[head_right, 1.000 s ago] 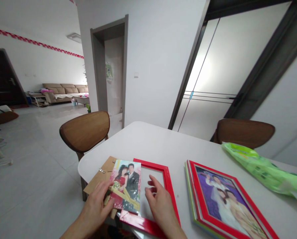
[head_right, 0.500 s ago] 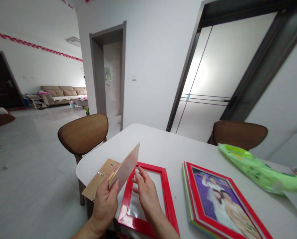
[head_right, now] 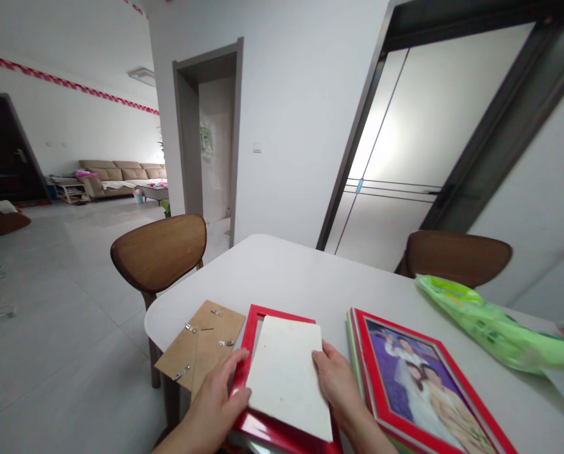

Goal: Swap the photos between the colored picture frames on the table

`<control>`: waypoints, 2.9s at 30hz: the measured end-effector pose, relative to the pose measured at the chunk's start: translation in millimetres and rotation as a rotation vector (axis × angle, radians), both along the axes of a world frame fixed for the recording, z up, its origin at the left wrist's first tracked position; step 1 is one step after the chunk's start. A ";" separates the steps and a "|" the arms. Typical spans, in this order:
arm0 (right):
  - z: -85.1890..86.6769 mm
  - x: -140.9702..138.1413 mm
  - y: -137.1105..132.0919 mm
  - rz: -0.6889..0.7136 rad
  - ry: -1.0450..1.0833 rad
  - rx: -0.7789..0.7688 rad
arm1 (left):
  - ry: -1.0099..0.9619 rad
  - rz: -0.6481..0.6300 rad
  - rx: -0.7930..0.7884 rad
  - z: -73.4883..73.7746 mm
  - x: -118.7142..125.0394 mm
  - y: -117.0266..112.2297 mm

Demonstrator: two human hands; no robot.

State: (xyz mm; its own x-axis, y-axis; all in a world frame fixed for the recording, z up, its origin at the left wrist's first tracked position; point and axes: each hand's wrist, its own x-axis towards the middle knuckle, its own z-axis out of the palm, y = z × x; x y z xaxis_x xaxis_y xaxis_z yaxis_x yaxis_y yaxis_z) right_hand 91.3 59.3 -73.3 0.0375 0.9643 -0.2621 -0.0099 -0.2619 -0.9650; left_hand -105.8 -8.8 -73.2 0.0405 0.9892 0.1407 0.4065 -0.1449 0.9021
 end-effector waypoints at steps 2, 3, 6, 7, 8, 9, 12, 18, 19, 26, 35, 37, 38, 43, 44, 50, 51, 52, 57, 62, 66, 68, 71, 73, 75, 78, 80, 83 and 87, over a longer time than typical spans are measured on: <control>-3.3 -1.4 5.0 0.034 -0.122 0.045 | 0.169 -0.079 0.009 -1.3 1.1 -4.4; -5.0 -2.9 7.5 0.047 -0.197 0.071 | 0.231 -0.119 0.022 -2.1 1.7 -5.8; -9.4 -6.3 14.4 0.054 -0.400 0.138 | 0.362 -0.203 0.066 -3.7 1.9 -7.1; -10.3 -6.6 16.2 0.051 -0.443 0.152 | 0.388 -0.218 0.074 -3.6 1.4 -7.1; -10.7 -6.6 17.7 0.049 -0.474 0.161 | 0.408 -0.226 0.079 -3.0 0.9 -7.1; -10.5 -6.3 18.7 0.049 -0.504 0.168 | 0.424 -0.229 0.082 -2.0 0.4 -7.1; -6.5 -5.8 19.6 0.051 -0.657 0.211 | 0.475 -0.234 0.085 1.4 0.7 -8.0; -1.7 -6.5 14.1 0.047 -1.039 0.288 | 0.490 -0.264 0.098 2.7 2.1 -10.1; -2.8 -6.2 12.6 0.044 -1.091 0.291 | 0.479 -0.273 0.102 2.7 -0.6 -10.9; 0.9 -15.3 0.9 0.090 -1.379 0.483 | 0.559 -0.183 0.028 3.1 -71.2 -15.3; 9.0 -130.9 -46.3 0.411 -1.034 0.723 | 0.705 0.182 0.147 -19.6 -112.4 0.7; 6.0 -141.8 -48.6 0.403 -1.008 0.698 | 0.673 0.210 0.190 -16.2 -108.2 -0.4; 6.0 -141.9 -48.5 0.398 -0.976 0.684 | 0.653 0.218 0.211 -12.5 -105.7 -1.8; 19.3 -99.0 -48.7 0.380 -0.798 0.683 | 0.523 0.134 0.321 9.4 -81.6 -12.5; 21.4 -84.9 -49.8 0.382 -0.790 0.677 | 0.490 0.093 0.344 11.9 -73.4 -14.0; 8.3 -5.3 -53.7 0.345 -0.889 0.519 | 0.398 -0.157 0.283 12.4 -13.9 -9.9; 4.2 3.2 -53.0 0.331 -0.902 0.509 | 0.405 -0.180 0.260 11.4 -5.9 -7.8; 0.4 9.7 -52.0 0.317 -0.914 0.506 | 0.416 -0.196 0.238 10.1 0.6 -5.6; -14.1 17.6 -45.2 0.280 -0.987 0.535 | 0.514 -0.213 0.177 -0.7 13.2 2.6; -25.0 12.6 -42.4 0.270 -1.066 0.602 | 0.560 -0.214 0.183 -4.6 9.1 2.3; -23.6 13.2 -37.5 0.266 -1.076 0.627 | 0.548 -0.213 0.170 0.1 7.9 -0.7; -19.4 13.5 -31.3 0.250 -1.098 0.635 | 0.528 -0.240 0.176 1.2 8.5 -1.5; -12.8 12.3 -19.1 0.193 -1.205 0.627 | 0.509 -0.341 0.170 0.4 9.4 -1.4; -10.3 10.4 -11.9 0.177 -1.284 0.598 | 0.512 -0.374 0.158 -0.6 9.2 -0.9; -9.5 8.3 -7.5 0.189 -1.314 0.579 | 0.516 -0.362 0.149 -1.1 8.6 -0.5; -10.0 6.6 -5.9 0.208 -1.284 0.567 | 0.520 -0.341 0.132 -0.2 8.3 -0.2; -10.5 7.2 -6.5 0.225 -1.271 0.547 | 0.527 -0.338 0.114 0.9 8.7 -0.2; -11.9 10.2 -8.2 0.261 -1.269 0.521 | 0.525 -0.334 0.109 2.3 8.9 -0.3; -15.9 12.8 -16.2 0.257 -1.269 0.553 | 0.522 -0.339 0.112 3.1 4.9 0.0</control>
